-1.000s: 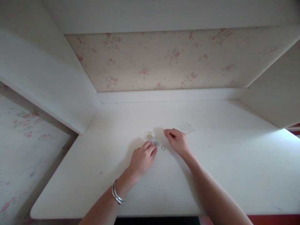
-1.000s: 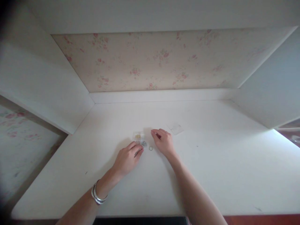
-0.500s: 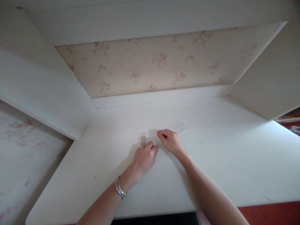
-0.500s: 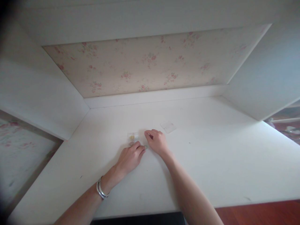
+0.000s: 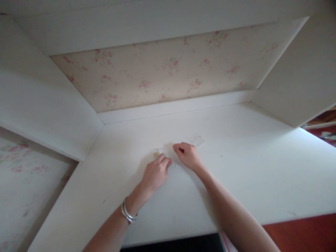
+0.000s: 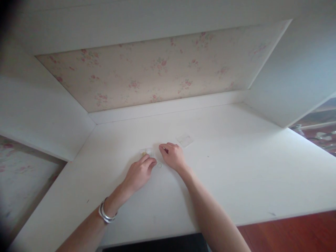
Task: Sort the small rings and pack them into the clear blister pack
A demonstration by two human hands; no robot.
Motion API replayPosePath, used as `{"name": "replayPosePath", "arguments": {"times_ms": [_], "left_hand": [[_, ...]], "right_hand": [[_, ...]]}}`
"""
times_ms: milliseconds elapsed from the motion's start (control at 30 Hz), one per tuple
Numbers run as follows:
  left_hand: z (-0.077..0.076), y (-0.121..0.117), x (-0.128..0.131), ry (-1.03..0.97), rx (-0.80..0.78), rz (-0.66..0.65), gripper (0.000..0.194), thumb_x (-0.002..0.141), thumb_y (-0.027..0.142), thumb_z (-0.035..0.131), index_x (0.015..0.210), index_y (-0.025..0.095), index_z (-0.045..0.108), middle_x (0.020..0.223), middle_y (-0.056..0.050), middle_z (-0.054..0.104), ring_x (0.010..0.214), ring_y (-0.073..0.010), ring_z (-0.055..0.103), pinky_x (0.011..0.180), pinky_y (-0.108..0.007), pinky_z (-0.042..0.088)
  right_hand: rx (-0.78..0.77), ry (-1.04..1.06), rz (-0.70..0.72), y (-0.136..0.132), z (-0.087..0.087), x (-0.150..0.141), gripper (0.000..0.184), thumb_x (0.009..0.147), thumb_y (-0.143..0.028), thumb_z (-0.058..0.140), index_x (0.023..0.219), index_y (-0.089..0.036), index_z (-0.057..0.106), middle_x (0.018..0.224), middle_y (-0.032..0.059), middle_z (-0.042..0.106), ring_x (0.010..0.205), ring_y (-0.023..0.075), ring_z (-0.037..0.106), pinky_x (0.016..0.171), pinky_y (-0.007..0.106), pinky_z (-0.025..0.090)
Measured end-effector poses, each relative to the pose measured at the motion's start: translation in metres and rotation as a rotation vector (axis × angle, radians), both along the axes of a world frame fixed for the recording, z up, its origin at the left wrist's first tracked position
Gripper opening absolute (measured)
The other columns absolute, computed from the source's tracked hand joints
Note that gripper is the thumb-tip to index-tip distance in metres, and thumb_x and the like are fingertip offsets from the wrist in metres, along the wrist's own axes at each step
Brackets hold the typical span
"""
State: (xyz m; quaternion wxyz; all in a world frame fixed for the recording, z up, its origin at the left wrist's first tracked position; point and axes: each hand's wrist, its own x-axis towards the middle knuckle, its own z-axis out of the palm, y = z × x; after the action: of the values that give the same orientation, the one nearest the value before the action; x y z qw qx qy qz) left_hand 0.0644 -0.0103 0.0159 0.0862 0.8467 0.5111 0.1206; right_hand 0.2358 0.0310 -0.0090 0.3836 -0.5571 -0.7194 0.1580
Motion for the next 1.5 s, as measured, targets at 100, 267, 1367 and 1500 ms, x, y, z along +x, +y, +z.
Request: {"name": "replayPosePath", "arguments": {"times_ms": [100, 267, 1367, 1500], "left_hand": [[0.007, 0.012, -0.012, -0.101, 0.033, 0.045, 0.020, 0.092, 0.026, 0.042, 0.093, 0.024, 0.061, 0.092, -0.001, 0.060, 0.079, -0.0131, 0.060, 0.072, -0.023, 0.045], [0.011, 0.034, -0.022, -0.082, 0.064, 0.107, 0.021, 0.092, 0.027, 0.043, 0.090, 0.024, 0.063, 0.091, -0.001, 0.060, 0.077, -0.0117, 0.059, 0.072, -0.022, 0.043], [-0.039, 0.014, -0.071, -0.394, -0.042, 0.259, 0.029, 0.092, 0.034, 0.040, 0.107, 0.022, 0.062, 0.093, -0.003, 0.064, 0.077, -0.0141, 0.059, 0.072, -0.026, 0.045], [-0.037, 0.013, -0.071, -0.382, -0.053, 0.260, 0.029, 0.092, 0.033, 0.040, 0.106, 0.023, 0.062, 0.095, -0.003, 0.065, 0.076, -0.0138, 0.060, 0.072, -0.026, 0.045]], "right_hand": [[-0.026, -0.002, 0.039, 0.000, 0.004, 0.004, 0.024, 0.087, -0.028, 0.047, 0.087, -0.023, 0.070, 0.074, 0.0020, 0.065, 0.066, 0.0122, 0.056, 0.063, 0.023, 0.038], [-0.183, -0.093, 0.339, -0.007, 0.012, 0.017, 0.016, 0.080, -0.026, 0.055, 0.081, -0.024, 0.071, 0.068, -0.0015, 0.063, 0.059, 0.0103, 0.053, 0.056, 0.021, 0.035], [0.043, -0.181, 0.170, -0.002, -0.003, -0.045, 0.023, 0.091, -0.025, 0.042, 0.087, -0.020, 0.064, 0.080, 0.0035, 0.061, 0.076, 0.0143, 0.055, 0.071, 0.027, 0.037], [0.093, -0.156, 0.039, -0.003, -0.003, -0.034, 0.024, 0.092, -0.029, 0.041, 0.090, -0.020, 0.063, 0.080, 0.0030, 0.060, 0.071, 0.0138, 0.054, 0.069, 0.027, 0.038]]}}
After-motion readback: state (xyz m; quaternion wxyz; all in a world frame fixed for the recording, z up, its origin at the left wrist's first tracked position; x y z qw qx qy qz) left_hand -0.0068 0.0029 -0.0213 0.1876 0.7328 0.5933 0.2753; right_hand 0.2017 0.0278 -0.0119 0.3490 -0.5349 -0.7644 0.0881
